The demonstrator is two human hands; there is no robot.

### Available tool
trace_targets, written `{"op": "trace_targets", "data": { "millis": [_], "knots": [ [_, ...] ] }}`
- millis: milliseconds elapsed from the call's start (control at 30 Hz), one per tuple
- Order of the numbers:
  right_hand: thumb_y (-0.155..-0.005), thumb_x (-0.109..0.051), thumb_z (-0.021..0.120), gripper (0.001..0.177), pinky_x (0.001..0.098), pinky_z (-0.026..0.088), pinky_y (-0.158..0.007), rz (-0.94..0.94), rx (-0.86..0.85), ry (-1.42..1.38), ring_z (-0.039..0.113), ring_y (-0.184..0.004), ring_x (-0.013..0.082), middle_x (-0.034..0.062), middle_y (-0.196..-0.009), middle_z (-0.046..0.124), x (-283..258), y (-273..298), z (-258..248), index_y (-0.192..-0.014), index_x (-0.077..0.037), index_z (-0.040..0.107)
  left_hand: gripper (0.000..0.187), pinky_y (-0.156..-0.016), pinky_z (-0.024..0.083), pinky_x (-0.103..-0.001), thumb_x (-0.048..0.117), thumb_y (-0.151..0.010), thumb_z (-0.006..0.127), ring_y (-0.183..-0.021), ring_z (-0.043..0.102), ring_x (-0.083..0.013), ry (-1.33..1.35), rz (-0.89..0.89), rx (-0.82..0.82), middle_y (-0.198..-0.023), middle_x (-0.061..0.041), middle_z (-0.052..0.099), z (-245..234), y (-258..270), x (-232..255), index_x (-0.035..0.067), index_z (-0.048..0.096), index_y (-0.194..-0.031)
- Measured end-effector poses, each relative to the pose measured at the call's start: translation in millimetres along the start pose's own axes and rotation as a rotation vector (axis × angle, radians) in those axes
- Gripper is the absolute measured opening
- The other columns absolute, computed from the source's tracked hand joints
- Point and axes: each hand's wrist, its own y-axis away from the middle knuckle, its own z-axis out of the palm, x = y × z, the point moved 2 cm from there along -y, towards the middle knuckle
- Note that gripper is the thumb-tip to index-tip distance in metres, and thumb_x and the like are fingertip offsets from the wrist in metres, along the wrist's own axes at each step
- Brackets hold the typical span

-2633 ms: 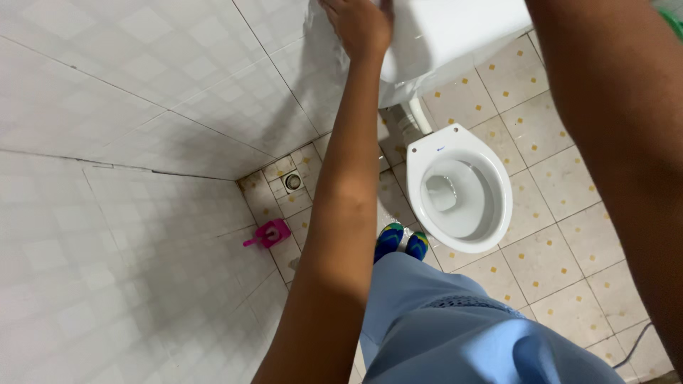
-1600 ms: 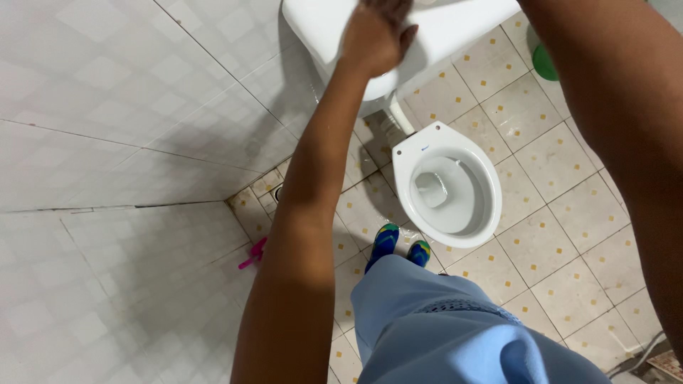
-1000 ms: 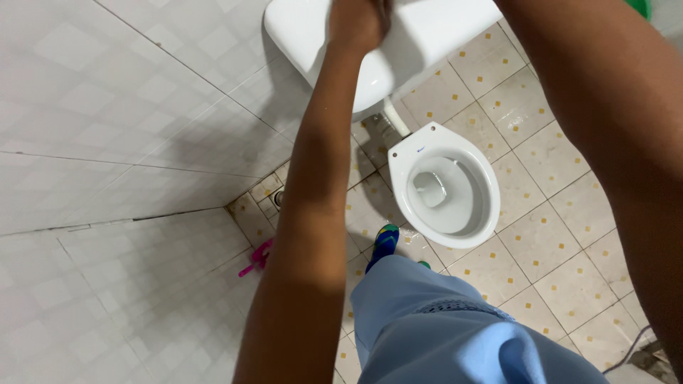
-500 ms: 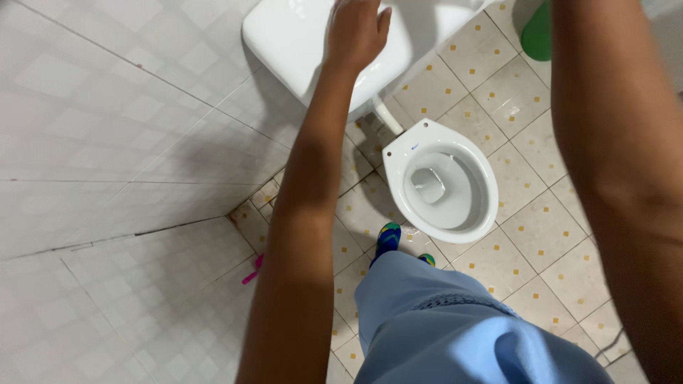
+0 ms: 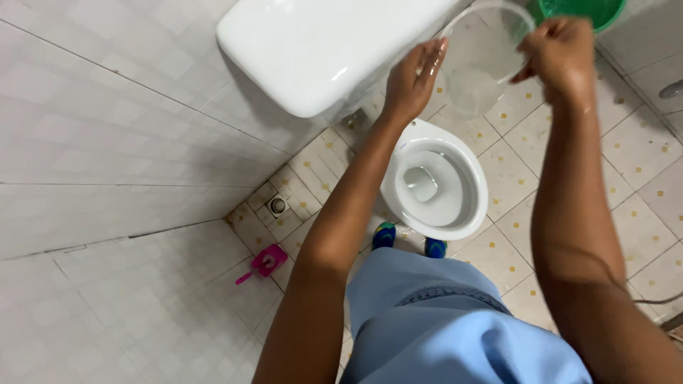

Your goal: The person pours water from a plastic container into a toilet bowl and wipes the rim and interior surfaces by hand.

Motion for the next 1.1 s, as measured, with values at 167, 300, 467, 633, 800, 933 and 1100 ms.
{"op": "trace_targets", "data": {
  "millis": [167,300,467,633,800,933,1100],
  "knots": [
    [-0.094,0.005,0.062,0.021,0.0347,0.062,-0.049,0.07,-0.062,-0.154,0.062,-0.051,0.0162,0.0114,-0.072,0.064,42,26,-13,-0.075,-0.002,0.057,0.052,-0.054,0.056,-0.033,0.036,-0.093,0.074,-0.056,0.066,-0.0164,0.037,-0.396,-0.174,-0.083,-0.013,0.071,38,21,2,0.001,0.062,-0.129],
    [-0.093,0.004,0.062,0.022,0.0313,0.057,-0.046,0.073,-0.104,-0.145,0.062,-0.05,0.0154,0.0093,-0.07,0.062,66,38,-35,-0.073,-0.002,0.056,0.045,-0.047,0.06,-0.031,0.008,-0.088,0.064,-0.051,0.064,-0.0162,0.213,-0.486,-0.122,-0.076,-0.014,0.069,71,41,-9,0.0,0.06,-0.133],
    [-0.091,0.003,0.068,0.019,0.0309,0.055,-0.042,0.055,-0.084,-0.084,0.059,-0.049,0.0145,0.0054,-0.068,0.057,60,56,-63,-0.079,0.0,0.053,0.04,-0.049,0.064,-0.031,-0.002,-0.09,0.055,-0.054,0.065,-0.014,0.108,-0.398,-0.015,-0.077,-0.011,0.068,110,72,-6,-0.003,0.061,-0.13],
    [-0.083,0.009,0.06,0.032,0.0306,0.054,-0.041,-0.008,-0.137,0.019,0.057,-0.047,0.0128,0.0031,-0.064,0.055,61,66,-98,-0.114,0.002,0.059,0.034,-0.049,0.063,-0.03,0.003,-0.096,0.056,-0.058,0.063,-0.0128,0.098,-0.427,0.032,-0.075,-0.01,0.067,153,95,-4,-0.001,0.059,-0.13],
    [-0.086,0.008,0.062,0.036,0.0309,0.055,-0.044,-0.092,-0.111,0.075,0.058,-0.054,0.0136,0.0029,-0.069,0.055,107,42,-129,-0.121,0.005,0.065,0.037,-0.062,0.064,-0.036,0.021,-0.099,0.062,-0.073,0.069,-0.0174,0.158,-0.486,0.072,-0.091,-0.012,0.072,181,107,-9,0.0,0.064,-0.13],
    [-0.084,0.005,0.068,0.033,0.036,0.053,-0.054,-0.245,-0.036,0.326,0.064,-0.058,0.0184,0.0096,-0.071,0.064,146,3,-155,-0.116,0.005,0.072,0.062,-0.101,0.056,-0.047,0.044,-0.094,0.069,-0.113,0.069,-0.0342,-0.364,-0.346,-0.09,-0.121,-0.023,0.07,162,106,13,-0.001,0.059,-0.135],
    [-0.082,0.007,0.067,0.039,0.0434,0.055,-0.066,-0.454,0.058,0.521,0.066,-0.064,0.0286,0.0199,-0.075,0.067,177,-51,-180,-0.119,0.002,0.077,0.075,-0.112,0.024,-0.068,0.046,-0.092,0.07,-0.143,0.029,-0.0498,-0.988,-0.191,-0.376,-0.156,-0.033,0.028,128,104,56,0.0,0.046,-0.146]
  ]
}}
